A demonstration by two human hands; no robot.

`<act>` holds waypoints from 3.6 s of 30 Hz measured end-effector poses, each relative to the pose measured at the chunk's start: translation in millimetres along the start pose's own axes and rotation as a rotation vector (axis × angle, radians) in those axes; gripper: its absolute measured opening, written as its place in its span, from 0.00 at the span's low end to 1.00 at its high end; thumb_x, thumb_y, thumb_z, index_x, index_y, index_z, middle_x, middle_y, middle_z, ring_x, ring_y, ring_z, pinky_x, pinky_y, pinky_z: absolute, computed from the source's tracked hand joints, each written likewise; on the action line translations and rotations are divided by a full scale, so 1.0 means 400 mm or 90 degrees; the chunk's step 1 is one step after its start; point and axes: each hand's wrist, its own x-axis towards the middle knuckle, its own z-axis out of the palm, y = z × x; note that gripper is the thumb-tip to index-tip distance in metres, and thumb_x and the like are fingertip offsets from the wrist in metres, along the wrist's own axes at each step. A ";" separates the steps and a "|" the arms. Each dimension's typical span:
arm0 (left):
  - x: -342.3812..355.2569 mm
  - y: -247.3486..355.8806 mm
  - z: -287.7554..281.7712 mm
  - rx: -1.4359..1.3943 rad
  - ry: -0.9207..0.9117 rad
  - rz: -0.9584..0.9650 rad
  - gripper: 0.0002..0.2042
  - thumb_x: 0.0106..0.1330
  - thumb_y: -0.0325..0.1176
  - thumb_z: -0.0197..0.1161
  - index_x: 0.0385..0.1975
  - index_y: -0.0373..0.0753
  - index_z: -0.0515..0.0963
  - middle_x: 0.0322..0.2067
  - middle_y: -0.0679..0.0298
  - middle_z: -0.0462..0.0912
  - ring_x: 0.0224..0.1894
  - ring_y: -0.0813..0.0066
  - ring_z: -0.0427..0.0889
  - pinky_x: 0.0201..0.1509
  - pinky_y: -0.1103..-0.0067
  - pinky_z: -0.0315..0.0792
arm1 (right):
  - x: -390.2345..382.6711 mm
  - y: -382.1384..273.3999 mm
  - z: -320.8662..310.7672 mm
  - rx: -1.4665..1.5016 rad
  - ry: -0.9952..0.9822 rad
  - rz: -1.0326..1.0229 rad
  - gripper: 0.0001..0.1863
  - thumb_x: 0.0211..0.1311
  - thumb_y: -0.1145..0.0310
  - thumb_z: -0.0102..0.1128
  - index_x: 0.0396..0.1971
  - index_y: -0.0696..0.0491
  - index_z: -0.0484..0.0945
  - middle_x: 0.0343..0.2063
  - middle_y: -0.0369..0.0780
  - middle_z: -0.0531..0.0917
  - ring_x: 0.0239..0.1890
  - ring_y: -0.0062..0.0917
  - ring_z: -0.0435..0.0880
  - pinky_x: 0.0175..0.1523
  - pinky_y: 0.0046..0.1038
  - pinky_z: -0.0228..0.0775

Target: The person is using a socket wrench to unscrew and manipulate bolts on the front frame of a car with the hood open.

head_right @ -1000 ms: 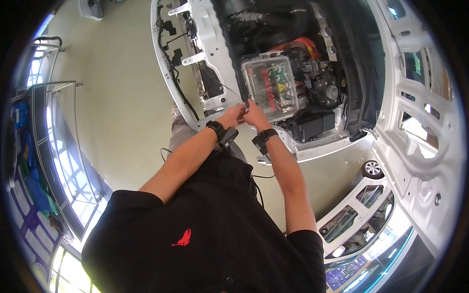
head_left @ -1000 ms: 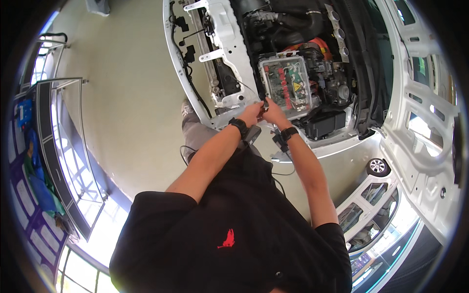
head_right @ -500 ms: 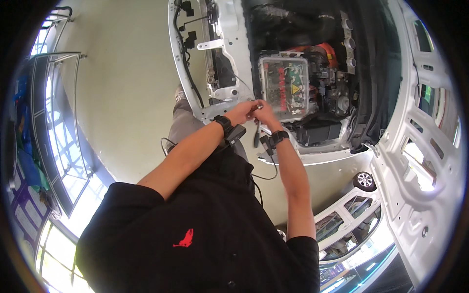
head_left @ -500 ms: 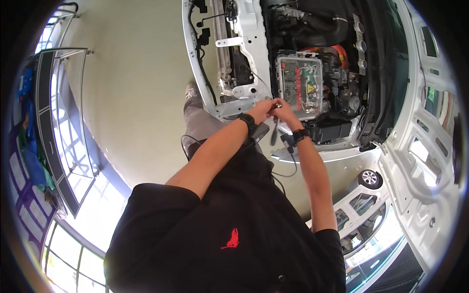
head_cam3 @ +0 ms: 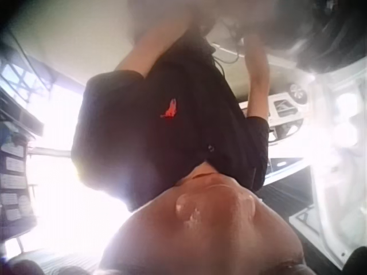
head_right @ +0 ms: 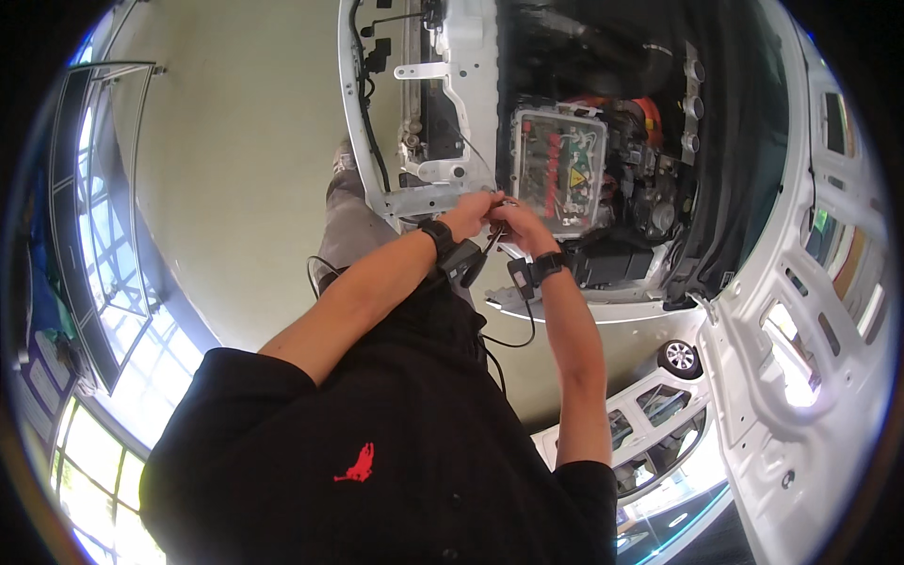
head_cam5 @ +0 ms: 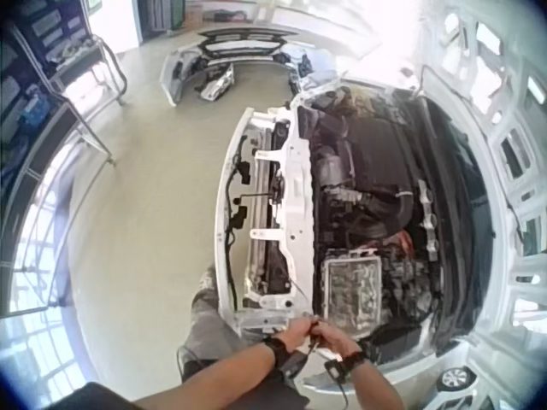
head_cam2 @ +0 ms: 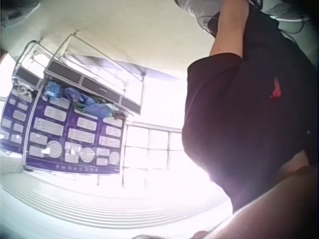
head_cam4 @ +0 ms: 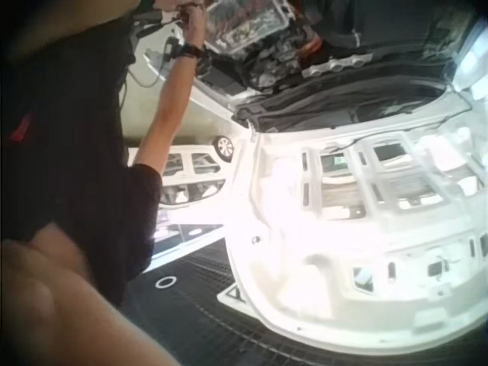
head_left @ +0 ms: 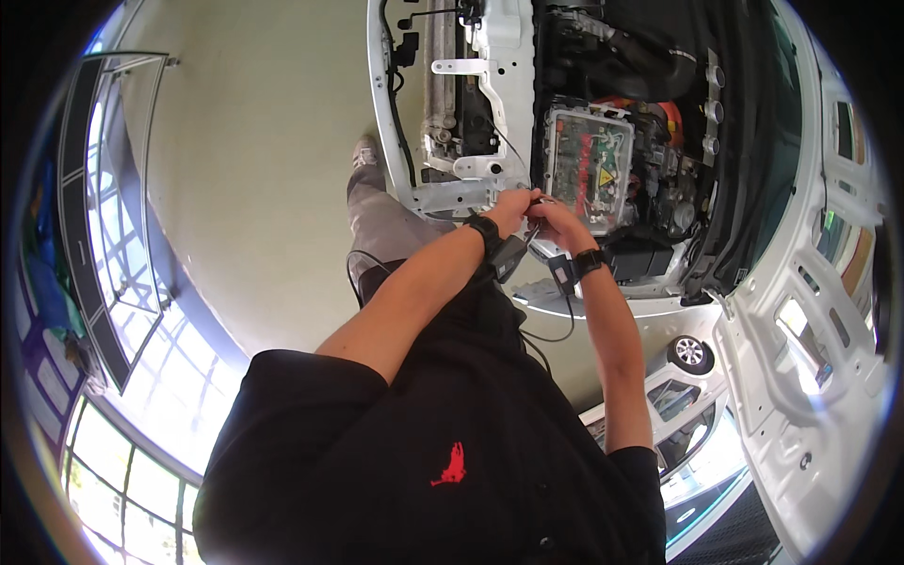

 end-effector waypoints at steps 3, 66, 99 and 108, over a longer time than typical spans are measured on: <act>-0.030 0.012 0.025 -0.063 -0.038 -0.084 0.06 0.60 0.33 0.52 0.27 0.41 0.75 0.27 0.69 0.77 0.28 0.76 0.73 0.30 0.82 0.64 | 0.020 0.019 -0.018 -0.395 0.184 -0.177 0.20 0.40 0.75 0.57 0.39 0.51 0.72 0.28 0.37 0.79 0.29 0.25 0.79 0.29 0.29 0.70; 0.028 -0.016 0.008 -0.102 0.008 -0.015 0.08 0.62 0.36 0.47 0.30 0.41 0.72 0.25 0.65 0.74 0.30 0.74 0.72 0.33 0.75 0.63 | 0.011 0.010 0.023 -0.200 0.078 -0.149 0.37 0.38 0.79 0.58 0.55 0.49 0.59 0.41 0.38 0.77 0.31 0.29 0.78 0.31 0.25 0.69; -0.030 0.010 0.039 -0.213 0.172 -0.034 0.12 0.54 0.35 0.60 0.30 0.31 0.74 0.28 0.58 0.78 0.27 0.67 0.76 0.31 0.74 0.67 | 0.030 -0.021 0.001 -0.208 0.082 -0.069 0.42 0.36 0.79 0.58 0.58 0.51 0.54 0.37 0.43 0.78 0.27 0.31 0.79 0.27 0.31 0.69; 0.018 -0.012 0.014 -0.028 0.138 0.005 0.17 0.53 0.40 0.60 0.32 0.29 0.75 0.30 0.55 0.78 0.29 0.66 0.76 0.31 0.73 0.67 | -0.027 -0.077 0.062 -0.960 0.217 -0.213 0.38 0.38 0.74 0.58 0.56 0.51 0.58 0.36 0.48 0.78 0.37 0.35 0.78 0.38 0.31 0.67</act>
